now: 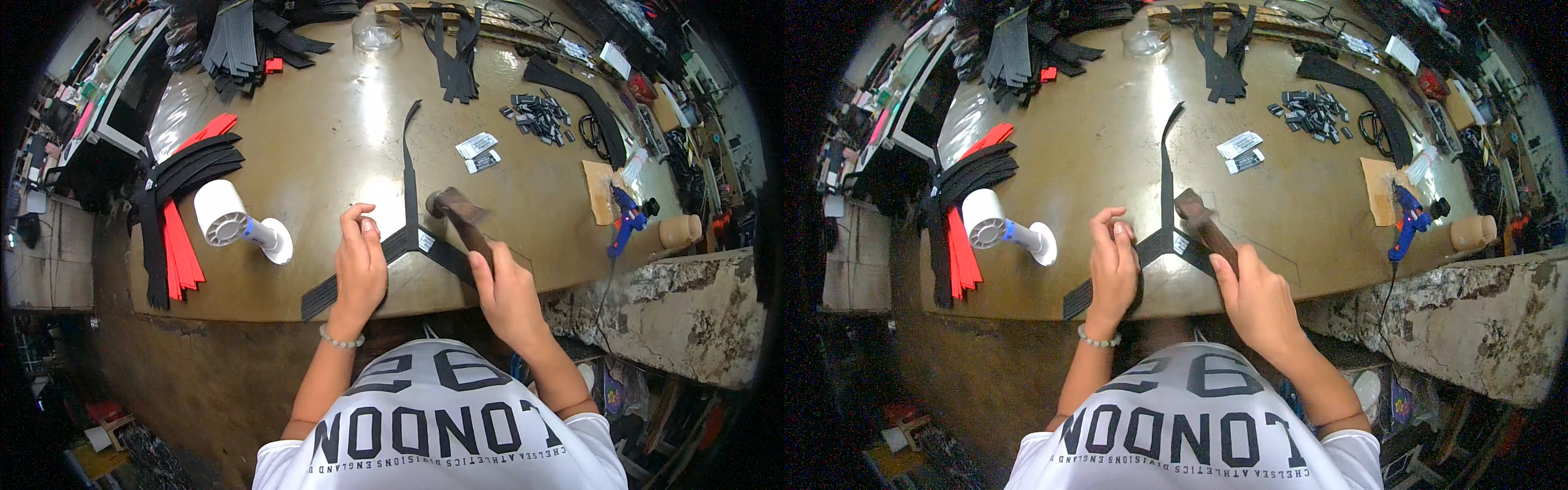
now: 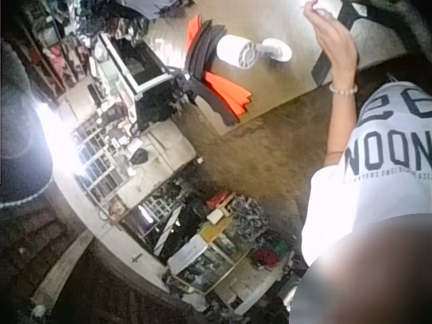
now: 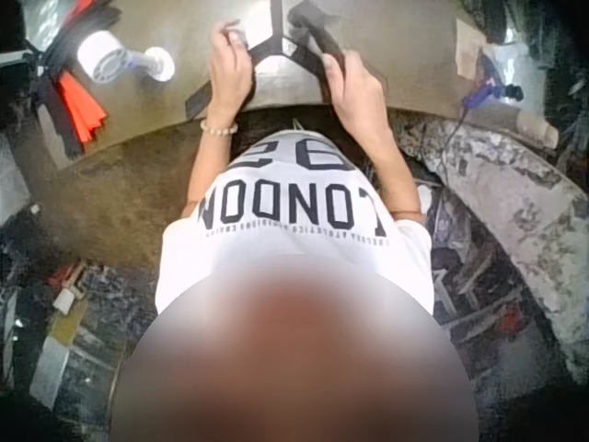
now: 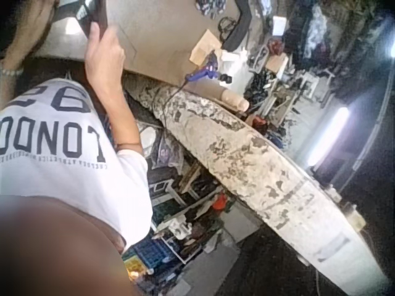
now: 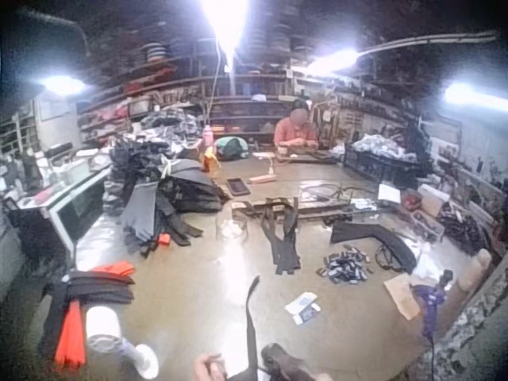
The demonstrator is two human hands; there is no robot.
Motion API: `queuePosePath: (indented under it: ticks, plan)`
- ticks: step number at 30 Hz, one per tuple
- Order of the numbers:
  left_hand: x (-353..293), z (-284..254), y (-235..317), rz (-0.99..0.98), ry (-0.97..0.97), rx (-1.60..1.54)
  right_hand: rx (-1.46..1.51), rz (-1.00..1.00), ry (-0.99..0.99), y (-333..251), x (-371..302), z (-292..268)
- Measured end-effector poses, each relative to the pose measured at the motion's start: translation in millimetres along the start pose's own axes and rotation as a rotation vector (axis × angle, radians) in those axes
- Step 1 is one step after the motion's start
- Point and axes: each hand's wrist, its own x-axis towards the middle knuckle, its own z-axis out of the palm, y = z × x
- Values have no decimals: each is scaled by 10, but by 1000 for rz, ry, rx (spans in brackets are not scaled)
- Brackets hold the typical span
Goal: The person assembles black fabric straps by applying hot glue with a glue gun, attaching small rectangular tags, and hammering them flat. The person repeats this process for multiple straps, arranging them on the table as they work.
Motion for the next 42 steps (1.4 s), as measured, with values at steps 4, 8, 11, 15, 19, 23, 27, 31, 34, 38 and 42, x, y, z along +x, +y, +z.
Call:
queuePosePath:
  ticks: [4,8,11,15,19,23,27,31,34,38,42]
  plan:
    - [16,13,8,22,22,10,-59,-112,-215,-38,20,-28]
    - [-25,41,135,93,-21,245,-182,30,-100,133,42,-49]
    - [-112,144,235,209,-26,471,-94,86,198,510,100,-155]
    - [-151,261,242,231,19,587,-275,172,471,954,162,-456]
    - [-99,211,206,197,-10,518,-324,292,439,1152,137,-542]
    - [-138,40,237,152,-124,346,-426,186,430,1207,87,-454]
    - [-296,-106,234,337,62,620,-601,172,425,1191,64,-374]
    - [-299,-148,213,341,-71,505,-664,187,449,1164,81,-329]
    - [-175,-184,384,385,-261,342,-768,201,449,1177,90,-295]
    - [252,-407,937,706,-306,443,-795,132,511,1208,88,-268]
    - [1014,-1019,1457,930,25,535,-787,122,514,1204,81,-269]
